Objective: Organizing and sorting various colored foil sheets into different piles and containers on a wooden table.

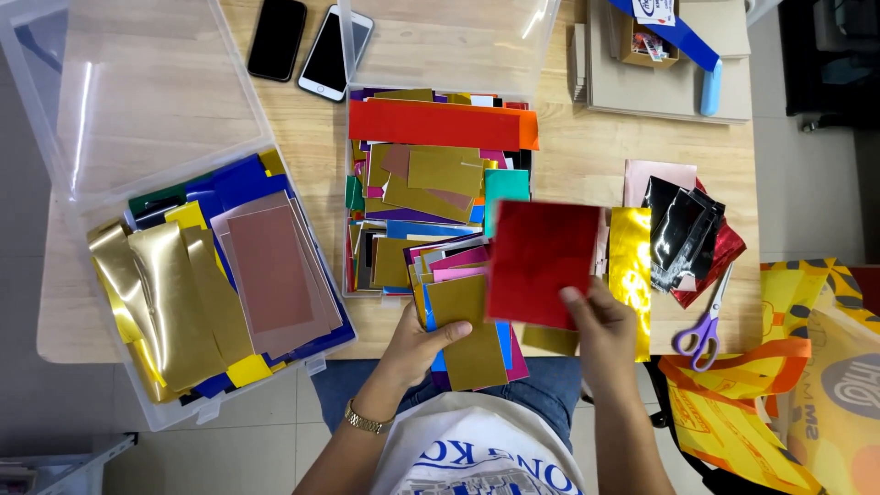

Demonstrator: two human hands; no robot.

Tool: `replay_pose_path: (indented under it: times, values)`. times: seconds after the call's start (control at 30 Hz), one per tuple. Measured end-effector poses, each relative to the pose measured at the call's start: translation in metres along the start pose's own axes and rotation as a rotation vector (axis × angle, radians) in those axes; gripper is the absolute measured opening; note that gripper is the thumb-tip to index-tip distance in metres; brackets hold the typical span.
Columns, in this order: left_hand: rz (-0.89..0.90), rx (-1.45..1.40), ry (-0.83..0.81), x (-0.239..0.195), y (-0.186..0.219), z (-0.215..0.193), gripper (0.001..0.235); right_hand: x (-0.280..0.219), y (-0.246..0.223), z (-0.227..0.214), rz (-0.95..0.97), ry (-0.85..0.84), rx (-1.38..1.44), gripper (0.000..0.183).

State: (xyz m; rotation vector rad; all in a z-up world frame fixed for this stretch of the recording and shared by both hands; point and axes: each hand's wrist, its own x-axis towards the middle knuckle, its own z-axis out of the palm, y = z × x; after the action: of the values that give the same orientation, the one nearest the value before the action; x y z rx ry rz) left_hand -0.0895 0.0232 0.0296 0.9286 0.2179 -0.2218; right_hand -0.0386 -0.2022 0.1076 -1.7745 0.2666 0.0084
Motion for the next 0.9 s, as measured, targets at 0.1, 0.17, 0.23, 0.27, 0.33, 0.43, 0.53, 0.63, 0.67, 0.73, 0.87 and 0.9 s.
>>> replay_pose_path:
  times: [0.1,0.17,0.23,0.27,0.33,0.43,0.53,0.63,0.67,0.73,0.87,0.9]
  values:
    - [0.012,-0.012,0.010,0.002,0.000,-0.001,0.041,0.011,0.002,-0.017,0.165,0.232,0.250,0.018]
    - [0.028,-0.016,0.014,0.003,0.001,-0.001,0.041,0.021,0.016,-0.032,0.179,0.335,0.382,0.023]
    - [0.024,-0.009,0.046,0.003,0.002,-0.001,0.042,0.028,0.022,-0.044,0.096,0.300,0.344,0.004]
    - [0.024,-0.011,0.049,0.003,0.002,-0.003,0.042,0.027,0.015,-0.042,0.096,0.297,0.342,0.004]
    - [0.028,-0.038,0.070,0.005,0.002,-0.007,0.043,0.025,0.000,-0.038,0.036,0.254,0.247,0.018]
    - [0.023,-0.106,0.230,-0.005,-0.009,-0.026,0.051,0.044,0.057,-0.049,-0.062,0.221,0.178,0.031]
    - [-0.092,-0.113,0.541,-0.025,0.002,-0.046,0.058,0.059,0.049,-0.016,-0.031,0.015,0.165,0.053]
    - [-0.273,-0.243,0.676,-0.046,0.021,-0.082,0.072,0.087,0.064,0.015,0.202,-0.049,0.116,0.048]
    - [-0.269,-0.244,0.678,-0.054,0.031,-0.082,0.072,0.097,0.070,0.026,0.200,-0.053,0.117,0.048]
    - [-0.236,-0.262,0.831,-0.070,0.050,-0.081,0.075,0.116,0.081,0.046,0.230,-0.086,0.116,0.043]
    - [-0.191,-0.306,0.926,-0.086,0.065,-0.080,0.074,0.157,0.105,0.060,0.185,-0.033,0.135,0.044]
    - [-0.221,-0.305,0.965,-0.088,0.064,-0.083,0.070,0.167,0.108,0.060,0.174,0.015,0.110,0.044]
